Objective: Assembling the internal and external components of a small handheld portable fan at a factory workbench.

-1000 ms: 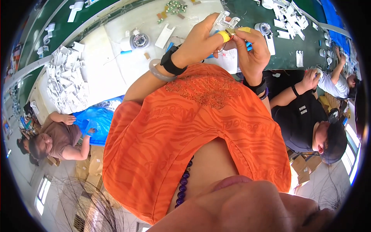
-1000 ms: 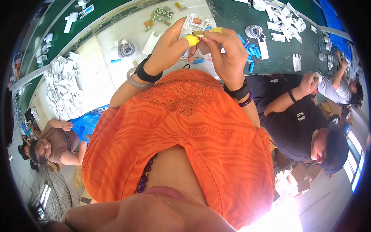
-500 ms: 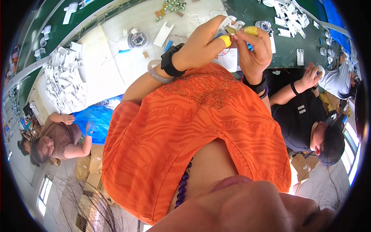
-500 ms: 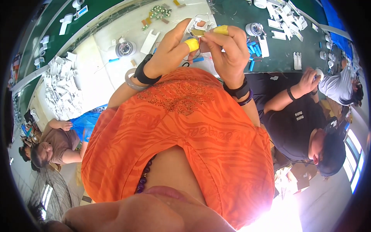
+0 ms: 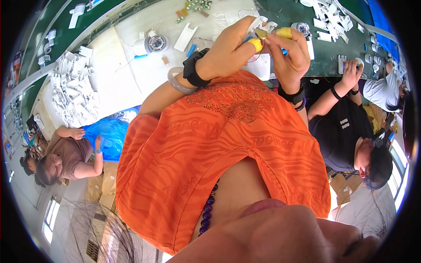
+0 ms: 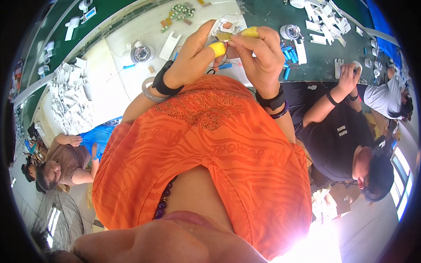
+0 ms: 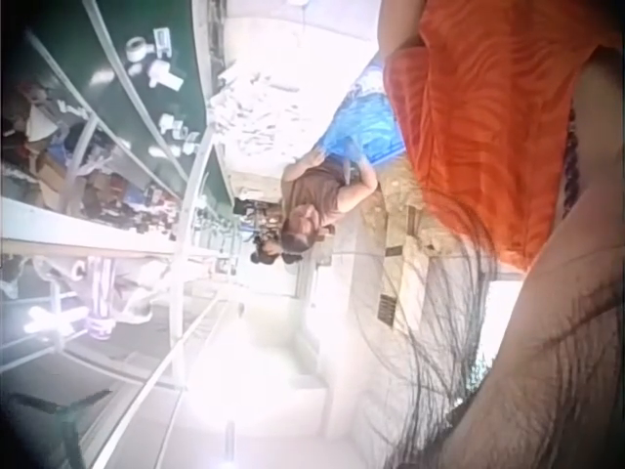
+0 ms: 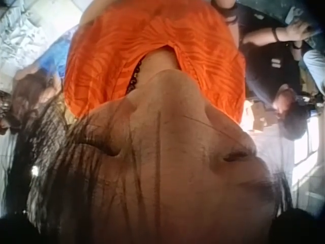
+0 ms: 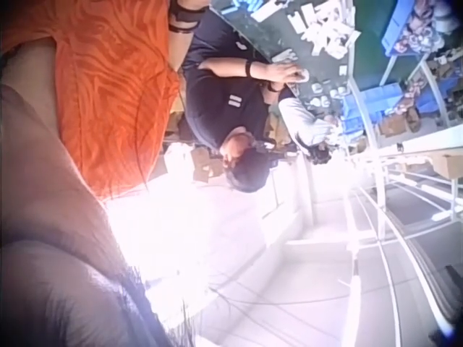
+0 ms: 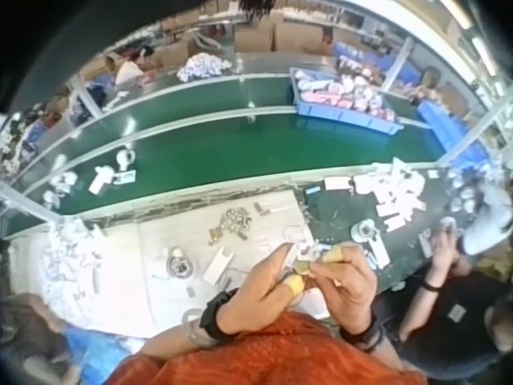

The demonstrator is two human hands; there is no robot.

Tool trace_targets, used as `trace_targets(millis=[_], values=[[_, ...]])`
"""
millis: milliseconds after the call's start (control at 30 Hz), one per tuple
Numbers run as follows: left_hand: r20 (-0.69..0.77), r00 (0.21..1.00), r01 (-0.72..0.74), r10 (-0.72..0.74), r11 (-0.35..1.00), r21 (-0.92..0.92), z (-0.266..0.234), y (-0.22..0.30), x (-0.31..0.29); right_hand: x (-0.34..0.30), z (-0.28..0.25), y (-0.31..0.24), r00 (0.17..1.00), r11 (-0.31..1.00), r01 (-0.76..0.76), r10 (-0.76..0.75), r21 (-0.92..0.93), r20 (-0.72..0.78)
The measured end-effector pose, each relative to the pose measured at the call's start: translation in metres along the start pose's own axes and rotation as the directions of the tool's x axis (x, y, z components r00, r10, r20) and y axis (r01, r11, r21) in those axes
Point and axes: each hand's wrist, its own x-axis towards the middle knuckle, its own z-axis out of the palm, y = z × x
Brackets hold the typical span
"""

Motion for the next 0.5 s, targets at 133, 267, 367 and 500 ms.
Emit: trace_targets(millis=[133,267,367,500], values=[[-0.011,0.999,-0.043,0.043,0.999,0.022,0.003,-0.002,0.000,-0.003,0.000,0.004,1.000,1.000,0.016,-0.016,0.008,0.004],[-0.002,0.998,-0.068,0.068,0.998,0.001,0.001,-0.011,0.002,-0.005,0.001,0.004,1.000,1.000,0.001,-0.001,-0.016,-0.004],[-0.006,0.993,-0.122,0.122,0.992,0.016,0.001,-0.016,0.002,-0.006,0.003,0.001,1.000,0.999,-0.023,0.023,-0.027,-0.016],[-0.058,0.998,-0.025,0.029,0.998,0.059,0.003,-0.007,-0.001,-0.006,0.003,0.001,0.998,0.998,-0.055,0.055,-0.015,0.006]])
